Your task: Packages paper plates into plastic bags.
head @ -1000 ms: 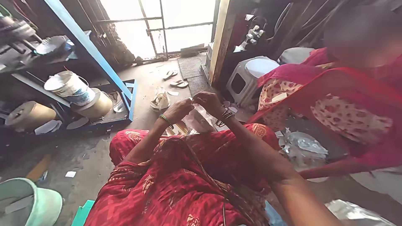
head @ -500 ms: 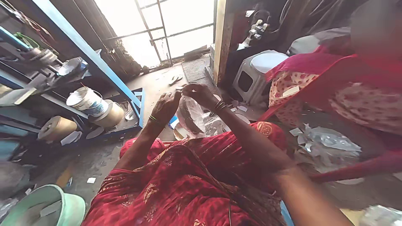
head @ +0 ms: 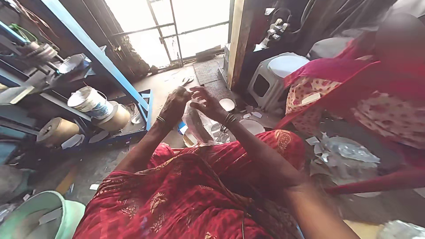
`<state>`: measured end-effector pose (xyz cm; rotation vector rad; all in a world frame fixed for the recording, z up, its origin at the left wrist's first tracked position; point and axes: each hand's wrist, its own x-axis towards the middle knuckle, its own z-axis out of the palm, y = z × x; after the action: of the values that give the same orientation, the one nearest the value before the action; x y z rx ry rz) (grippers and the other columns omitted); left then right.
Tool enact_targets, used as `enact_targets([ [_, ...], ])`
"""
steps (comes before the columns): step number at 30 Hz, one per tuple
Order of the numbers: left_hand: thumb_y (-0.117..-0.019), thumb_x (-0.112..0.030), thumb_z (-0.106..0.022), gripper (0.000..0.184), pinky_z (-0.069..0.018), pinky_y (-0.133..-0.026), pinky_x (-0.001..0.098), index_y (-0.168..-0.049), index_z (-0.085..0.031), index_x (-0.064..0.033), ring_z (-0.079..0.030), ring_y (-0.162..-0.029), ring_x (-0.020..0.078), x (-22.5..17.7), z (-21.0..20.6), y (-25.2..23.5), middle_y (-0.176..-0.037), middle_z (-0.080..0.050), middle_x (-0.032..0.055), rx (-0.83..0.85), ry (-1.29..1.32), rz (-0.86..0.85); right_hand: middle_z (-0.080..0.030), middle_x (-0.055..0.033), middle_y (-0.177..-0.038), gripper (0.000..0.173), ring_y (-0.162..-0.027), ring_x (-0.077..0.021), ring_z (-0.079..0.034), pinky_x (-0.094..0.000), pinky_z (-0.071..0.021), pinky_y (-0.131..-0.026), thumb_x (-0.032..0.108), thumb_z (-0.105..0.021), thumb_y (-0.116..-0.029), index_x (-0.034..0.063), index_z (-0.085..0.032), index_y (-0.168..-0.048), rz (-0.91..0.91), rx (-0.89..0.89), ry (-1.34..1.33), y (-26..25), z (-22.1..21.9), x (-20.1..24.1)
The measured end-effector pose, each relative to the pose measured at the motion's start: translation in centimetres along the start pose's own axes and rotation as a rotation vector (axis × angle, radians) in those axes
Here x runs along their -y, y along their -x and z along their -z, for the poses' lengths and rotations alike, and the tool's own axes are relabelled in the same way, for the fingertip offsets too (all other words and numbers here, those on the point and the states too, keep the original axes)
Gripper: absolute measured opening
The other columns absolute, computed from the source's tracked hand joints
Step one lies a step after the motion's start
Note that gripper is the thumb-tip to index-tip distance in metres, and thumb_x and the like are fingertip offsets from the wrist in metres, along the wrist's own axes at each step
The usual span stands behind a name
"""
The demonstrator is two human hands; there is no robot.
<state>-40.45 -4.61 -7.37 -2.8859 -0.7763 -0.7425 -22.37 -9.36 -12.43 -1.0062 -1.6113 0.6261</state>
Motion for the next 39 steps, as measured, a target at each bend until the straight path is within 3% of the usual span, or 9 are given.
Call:
enact_targets([
  [5,-0.1016,-0.001,-0.051,0.017,-0.0556,-0.086,0.0544,-0.1,-0.066,0.0061,-0.068,-0.097,0.0395,0.2,-1.9,0.3,-0.099,-0.067,0.0226,-0.016,0.077,0.046,-0.072,-0.0181,-0.112,0.059,-0.097,-0.0286,-0.072,-0.045,-0.0591,-0.084,0.008,-0.072,-0.0903,0.0012,-0.05,-0.145,0.061,-0.145,0.167,0.7,-1.6,-0.5],
  [7,-0.1027,-0.004,-0.052,0.018,-0.0559,-0.085,0.0534,-0.101,-0.066,0.0065,-0.068,-0.095,0.0393,0.2,-2.4,0.6,-0.098,-0.067,0.0228,-0.015,0.085,0.072,-0.069,-0.0197,-0.117,0.059,-0.105,-0.0302,-0.07,-0.0449,-0.058,-0.091,0.006,-0.072,-0.0867,-0.0017,-0.053,-0.142,0.118,-0.209,0.238,0.9,-2.2,-0.9],
  [10,-0.1024,-0.004,-0.052,0.018,-0.0562,-0.085,0.0506,-0.099,-0.066,0.0076,-0.068,-0.095,0.0387,0.0,-2.7,0.6,-0.097,-0.066,0.0232,-0.049,0.091,0.075,-0.071,-0.0183,-0.115,0.037,-0.109,-0.0319,-0.068,-0.0458,-0.0548,-0.096,0.008,-0.069,-0.0895,-0.0023,-0.066,-0.125,0.124,-0.274,0.301,1.3,-2.7,-1.3],
  [17,-0.1031,-0.006,-0.053,0.02,-0.0552,-0.09,0.0519,-0.1,-0.068,0.0076,-0.068,-0.099,0.0405,0.4,-3.8,1.2,-0.099,-0.068,0.0239,-0.023,0.07,0.057,-0.071,-0.0162,-0.112,0.019,-0.111,-0.037,-0.063,-0.051,-0.0526,-0.093,0.016,-0.066,-0.0934,0.0038,-0.076,-0.104,-0.042,-0.238,0.489,1.7,-3.0,-0.7],
  [23,-0.1017,0.001,-0.049,0.019,-0.0524,-0.094,0.054,-0.11,-0.065,0.0046,-0.066,-0.109,0.0424,-1.5,-3.7,1.7,-0.108,-0.068,0.0247,0.074,-0.107,0.123,-0.065,-0.0236,-0.116,0.021,-0.116,-0.0402,-0.059,-0.051,-0.0496,-0.097,0.014,-0.063,-0.0935,-0.0063,-0.07,-0.093,-0.156,-0.162,0.447,1.4,-3.0,-0.4],
  [28,-0.0991,0.007,-0.048,0.03,-0.0503,-0.099,0.0533,-0.124,-0.065,0.0027,-0.066,-0.112,0.0418,-2.9,-3.8,1.7,-0.117,-0.07,0.0234,0.201,-0.145,0.223,-0.06,-0.0221,-0.128,0.028,-0.122,-0.0333,-0.053,-0.0488,-0.0419,-0.103,0.014,-0.051,-0.103,-0.0039,-0.072,-0.104,-0.366,0.029,0.067,1.3,-0.9,-1.7],
  [32,-0.0997,0.004,-0.05,0.024,-0.0526,-0.095,0.0526,-0.117,-0.066,0.0034,-0.068,-0.105,0.0406,-2.7,-4.1,1.7,-0.109,-0.071,0.0225,0.251,-0.159,0.243,-0.06,-0.0211,-0.125,0.025,-0.117,-0.0282,-0.057,-0.0417,-0.0467,-0.1,0.014,-0.055,-0.1041,-0.0039,-0.071,-0.111,-0.389,0.05,0.068,2.0,-1.0,-1.7],
  [36,-0.1023,-0.004,-0.051,0.019,-0.0578,-0.086,0.0516,-0.102,-0.068,0.0036,-0.072,-0.094,0.0367,-1.5,-5.6,2.7,-0.099,-0.071,0.0211,0.086,0.033,0.186,-0.067,-0.0254,-0.111,0.019,-0.111,-0.0414,-0.063,-0.0518,-0.0495,-0.099,0.008,-0.061,-0.0986,-0.006,-0.072,-0.106,-0.257,0.0,0.389,2.4,-1.8,-1.6],
  [39,-0.1057,-0.012,-0.051,0.027,-0.0546,-0.091,0.0414,-0.114,-0.068,0.0071,-0.069,-0.097,0.0251,-1.1,-5.7,2.8,-0.107,-0.071,0.0184,0.076,0.51,0.49,-0.071,-0.0229,-0.102,0.015,-0.102,-0.0377,-0.068,-0.05,-0.0531,-0.094,0.002,-0.062,-0.0944,-0.0061,-0.073,-0.101,-0.151,-0.119,0.333,2.8,-2.4,-2.4],
])
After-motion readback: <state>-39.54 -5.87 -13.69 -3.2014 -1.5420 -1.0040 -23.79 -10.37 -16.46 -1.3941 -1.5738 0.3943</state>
